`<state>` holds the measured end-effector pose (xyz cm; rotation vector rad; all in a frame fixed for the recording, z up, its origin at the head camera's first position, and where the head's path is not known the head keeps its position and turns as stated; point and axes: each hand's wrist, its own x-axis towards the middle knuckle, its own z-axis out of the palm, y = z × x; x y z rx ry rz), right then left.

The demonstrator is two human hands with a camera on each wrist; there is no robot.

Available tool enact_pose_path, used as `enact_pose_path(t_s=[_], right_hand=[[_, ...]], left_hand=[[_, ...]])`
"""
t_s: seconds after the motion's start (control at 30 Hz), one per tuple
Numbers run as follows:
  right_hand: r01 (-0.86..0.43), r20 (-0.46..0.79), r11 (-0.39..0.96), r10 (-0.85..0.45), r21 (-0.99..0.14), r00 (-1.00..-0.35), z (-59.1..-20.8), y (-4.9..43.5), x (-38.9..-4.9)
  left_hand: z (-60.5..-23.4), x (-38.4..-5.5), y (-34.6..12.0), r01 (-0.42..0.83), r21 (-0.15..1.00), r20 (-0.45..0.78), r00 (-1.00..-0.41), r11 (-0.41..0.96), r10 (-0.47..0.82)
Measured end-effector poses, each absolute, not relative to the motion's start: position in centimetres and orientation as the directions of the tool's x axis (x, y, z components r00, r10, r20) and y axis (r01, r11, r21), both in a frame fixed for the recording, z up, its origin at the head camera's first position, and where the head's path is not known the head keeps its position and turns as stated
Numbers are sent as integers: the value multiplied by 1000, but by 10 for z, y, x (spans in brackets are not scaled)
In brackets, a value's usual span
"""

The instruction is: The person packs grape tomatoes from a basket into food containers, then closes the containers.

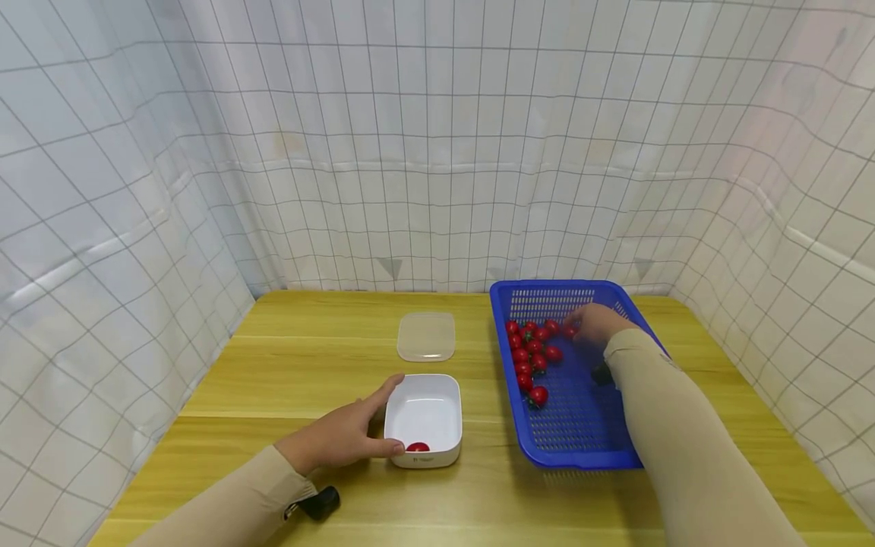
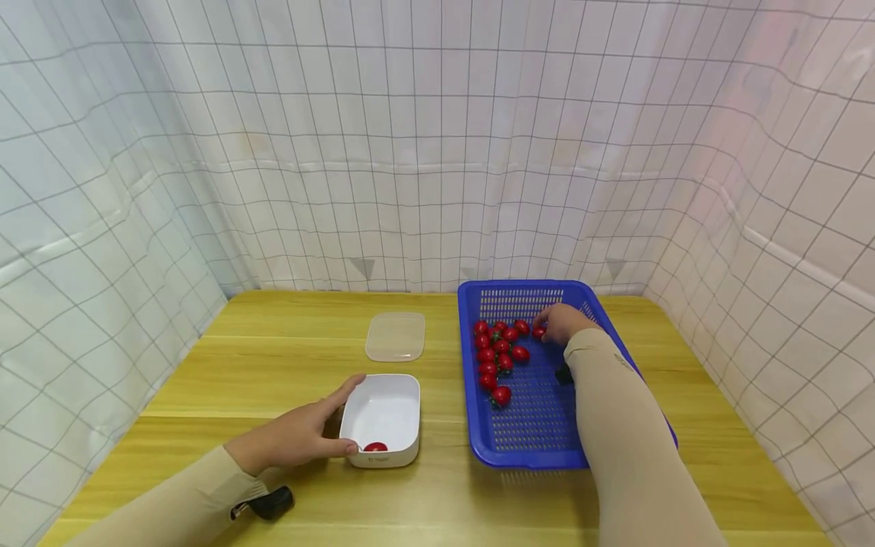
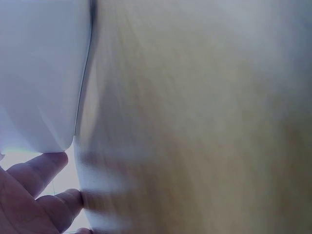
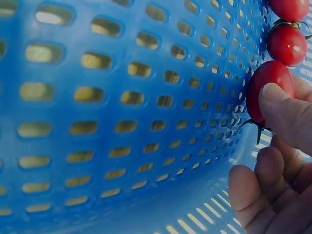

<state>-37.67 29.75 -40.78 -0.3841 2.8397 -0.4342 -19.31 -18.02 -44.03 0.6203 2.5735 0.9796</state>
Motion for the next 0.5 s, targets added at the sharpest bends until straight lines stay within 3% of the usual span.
enact_pose_path(t_s=[0.5], right_hand=[[-261,-201,915,-330,-307,-923,-405,296,-375]], left_hand=[[-442,-193,-180,287,682,-136,-854,673,502]])
